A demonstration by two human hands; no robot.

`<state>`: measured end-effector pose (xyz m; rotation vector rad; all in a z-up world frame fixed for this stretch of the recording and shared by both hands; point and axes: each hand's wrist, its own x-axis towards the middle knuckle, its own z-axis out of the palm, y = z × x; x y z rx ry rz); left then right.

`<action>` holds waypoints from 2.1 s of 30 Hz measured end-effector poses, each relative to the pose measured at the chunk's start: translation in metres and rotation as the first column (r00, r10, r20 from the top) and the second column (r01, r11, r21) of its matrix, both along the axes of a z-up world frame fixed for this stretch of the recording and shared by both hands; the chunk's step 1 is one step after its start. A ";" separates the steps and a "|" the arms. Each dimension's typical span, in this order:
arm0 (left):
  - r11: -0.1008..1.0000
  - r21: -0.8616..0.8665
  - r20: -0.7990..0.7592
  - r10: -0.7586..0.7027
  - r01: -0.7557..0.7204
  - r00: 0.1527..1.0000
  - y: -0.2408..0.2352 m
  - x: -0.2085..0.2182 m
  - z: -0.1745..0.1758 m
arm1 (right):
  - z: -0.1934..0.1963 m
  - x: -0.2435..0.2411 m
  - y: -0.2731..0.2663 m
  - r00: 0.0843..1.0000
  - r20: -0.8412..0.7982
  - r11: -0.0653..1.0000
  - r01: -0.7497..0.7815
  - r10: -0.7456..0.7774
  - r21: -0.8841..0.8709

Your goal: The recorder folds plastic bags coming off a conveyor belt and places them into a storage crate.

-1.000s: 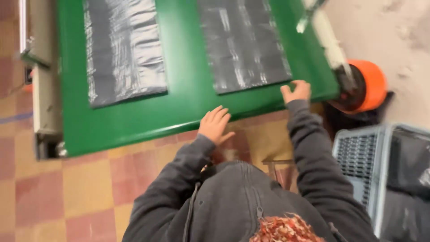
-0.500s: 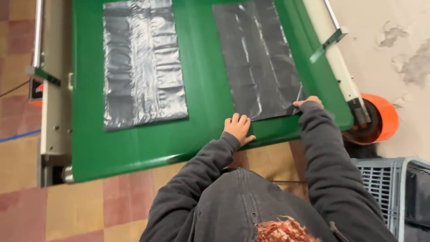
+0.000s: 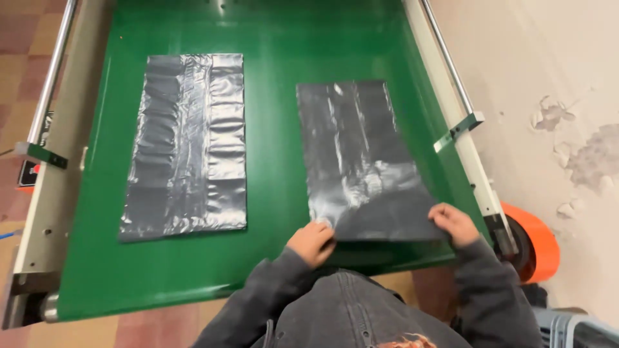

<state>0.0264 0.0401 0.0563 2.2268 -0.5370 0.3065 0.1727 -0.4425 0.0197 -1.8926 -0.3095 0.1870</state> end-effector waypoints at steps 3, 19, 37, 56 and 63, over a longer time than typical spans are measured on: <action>0.948 -0.312 -0.332 -0.165 0.056 0.929 0.028 0.001 0.018 | 0.048 -0.031 0.004 0.860 -0.393 0.931 -0.217 0.325 0.294; 0.845 0.099 -0.297 0.530 -0.526 0.794 0.053 0.333 -0.105 | -0.009 0.284 0.178 0.989 -0.046 0.813 0.091 -0.143 -0.575; -0.195 -0.622 -0.415 -0.739 -0.758 0.531 0.030 0.194 -0.087 | 0.080 0.097 0.193 0.630 0.704 0.910 -0.010 0.327 -0.414; 0.774 0.602 -0.203 -0.090 0.196 0.975 -0.018 0.118 -0.047 | 0.046 -0.008 0.249 0.640 0.340 0.673 -0.391 0.689 -0.627; 0.869 -0.491 -0.805 -0.480 0.062 0.349 -0.058 0.250 -0.144 | -0.190 -0.021 0.107 0.980 -0.184 0.995 0.086 -0.077 0.046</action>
